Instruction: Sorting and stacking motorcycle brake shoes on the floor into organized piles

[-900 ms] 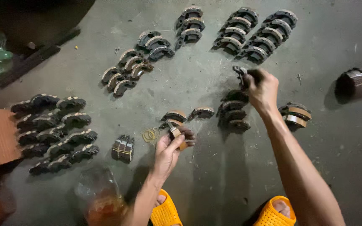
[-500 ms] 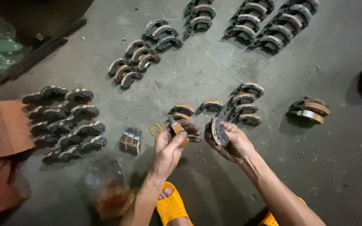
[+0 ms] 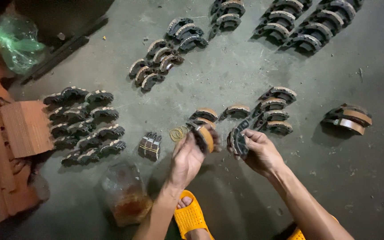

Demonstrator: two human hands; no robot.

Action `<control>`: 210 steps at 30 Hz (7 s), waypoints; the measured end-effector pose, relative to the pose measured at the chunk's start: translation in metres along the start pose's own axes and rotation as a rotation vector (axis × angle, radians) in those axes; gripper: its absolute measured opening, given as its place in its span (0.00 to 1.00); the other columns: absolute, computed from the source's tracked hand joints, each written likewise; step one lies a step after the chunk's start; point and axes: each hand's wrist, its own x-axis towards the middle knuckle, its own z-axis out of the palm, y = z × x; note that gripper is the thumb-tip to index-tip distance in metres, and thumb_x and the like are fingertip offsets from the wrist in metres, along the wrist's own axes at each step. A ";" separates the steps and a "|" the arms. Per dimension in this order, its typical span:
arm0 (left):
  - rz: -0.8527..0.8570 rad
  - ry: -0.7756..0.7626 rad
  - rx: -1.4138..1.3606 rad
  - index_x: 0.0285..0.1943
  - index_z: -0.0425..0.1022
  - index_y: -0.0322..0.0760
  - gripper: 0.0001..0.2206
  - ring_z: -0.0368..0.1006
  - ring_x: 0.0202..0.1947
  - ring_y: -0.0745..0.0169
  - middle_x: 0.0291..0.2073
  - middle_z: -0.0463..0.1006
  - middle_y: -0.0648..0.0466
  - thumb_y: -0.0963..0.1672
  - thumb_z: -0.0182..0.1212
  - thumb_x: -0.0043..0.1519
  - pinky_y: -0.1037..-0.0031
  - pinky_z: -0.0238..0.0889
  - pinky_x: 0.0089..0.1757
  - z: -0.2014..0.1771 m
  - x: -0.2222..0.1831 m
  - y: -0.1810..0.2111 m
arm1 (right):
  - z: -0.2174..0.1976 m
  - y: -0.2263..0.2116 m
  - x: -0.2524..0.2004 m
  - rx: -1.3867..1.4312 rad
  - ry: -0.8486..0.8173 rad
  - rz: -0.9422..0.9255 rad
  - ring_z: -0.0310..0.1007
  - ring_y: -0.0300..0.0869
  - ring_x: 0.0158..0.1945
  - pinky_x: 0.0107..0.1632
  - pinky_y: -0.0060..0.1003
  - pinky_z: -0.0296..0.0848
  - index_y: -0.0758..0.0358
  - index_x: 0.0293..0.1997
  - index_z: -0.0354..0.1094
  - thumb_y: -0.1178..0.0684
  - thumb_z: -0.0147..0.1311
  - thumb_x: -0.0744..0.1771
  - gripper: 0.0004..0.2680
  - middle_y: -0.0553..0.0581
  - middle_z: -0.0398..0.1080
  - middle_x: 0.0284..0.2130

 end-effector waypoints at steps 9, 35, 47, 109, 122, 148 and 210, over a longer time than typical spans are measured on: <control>-0.007 -0.054 -0.068 0.74 0.53 0.27 0.37 0.56 0.71 0.37 0.72 0.57 0.32 0.60 0.43 0.67 0.47 0.47 0.67 -0.017 0.002 -0.024 | -0.016 -0.003 0.001 0.013 0.056 0.013 0.83 0.59 0.31 0.28 0.38 0.82 0.72 0.39 0.68 0.56 0.56 0.67 0.07 0.71 0.74 0.27; -0.068 0.231 -0.024 0.61 0.68 0.21 0.15 0.76 0.50 0.40 0.50 0.77 0.33 0.36 0.52 0.64 0.57 0.73 0.50 -0.011 0.008 -0.025 | -0.075 -0.067 0.024 -1.711 0.352 -0.943 0.77 0.49 0.48 0.52 0.40 0.80 0.66 0.47 0.74 0.64 0.61 0.64 0.09 0.64 0.76 0.48; -0.162 0.234 0.003 0.65 0.63 0.16 0.20 0.75 0.54 0.37 0.55 0.75 0.27 0.35 0.48 0.62 0.60 0.72 0.53 0.009 0.007 -0.023 | -0.060 -0.104 0.036 -1.881 0.304 -0.743 0.69 0.47 0.44 0.47 0.38 0.75 0.64 0.53 0.74 0.63 0.61 0.63 0.13 0.59 0.70 0.44; 0.148 0.648 0.236 0.40 0.78 0.28 0.09 0.77 0.32 0.61 0.32 0.81 0.47 0.38 0.72 0.53 0.70 0.74 0.34 0.008 -0.006 -0.028 | -0.001 -0.045 -0.015 -1.025 0.388 -0.442 0.80 0.44 0.32 0.38 0.39 0.78 0.66 0.41 0.78 0.60 0.68 0.63 0.07 0.65 0.78 0.29; 0.147 0.652 0.220 0.40 0.77 0.28 0.07 0.78 0.30 0.57 0.31 0.80 0.45 0.37 0.68 0.55 0.63 0.76 0.30 0.006 -0.004 -0.022 | -0.023 -0.082 0.064 -1.599 0.150 -0.751 0.77 0.53 0.45 0.51 0.43 0.76 0.58 0.42 0.77 0.60 0.65 0.64 0.06 0.57 0.76 0.35; 0.178 0.636 0.264 0.40 0.79 0.32 0.09 0.74 0.31 0.63 0.31 0.80 0.49 0.38 0.72 0.52 0.71 0.70 0.36 0.002 -0.021 -0.025 | 0.027 -0.030 -0.035 -1.184 0.032 -0.724 0.74 0.46 0.27 0.28 0.39 0.78 0.68 0.44 0.77 0.54 0.69 0.61 0.12 0.63 0.73 0.30; -0.042 -0.136 0.585 0.34 0.79 0.31 0.10 0.67 0.20 0.65 0.20 0.75 0.47 0.44 0.65 0.63 0.74 0.67 0.30 0.030 -0.005 0.000 | 0.044 0.006 -0.051 -0.753 0.142 -0.462 0.80 0.46 0.43 0.42 0.38 0.82 0.70 0.43 0.76 0.64 0.70 0.59 0.11 0.65 0.79 0.40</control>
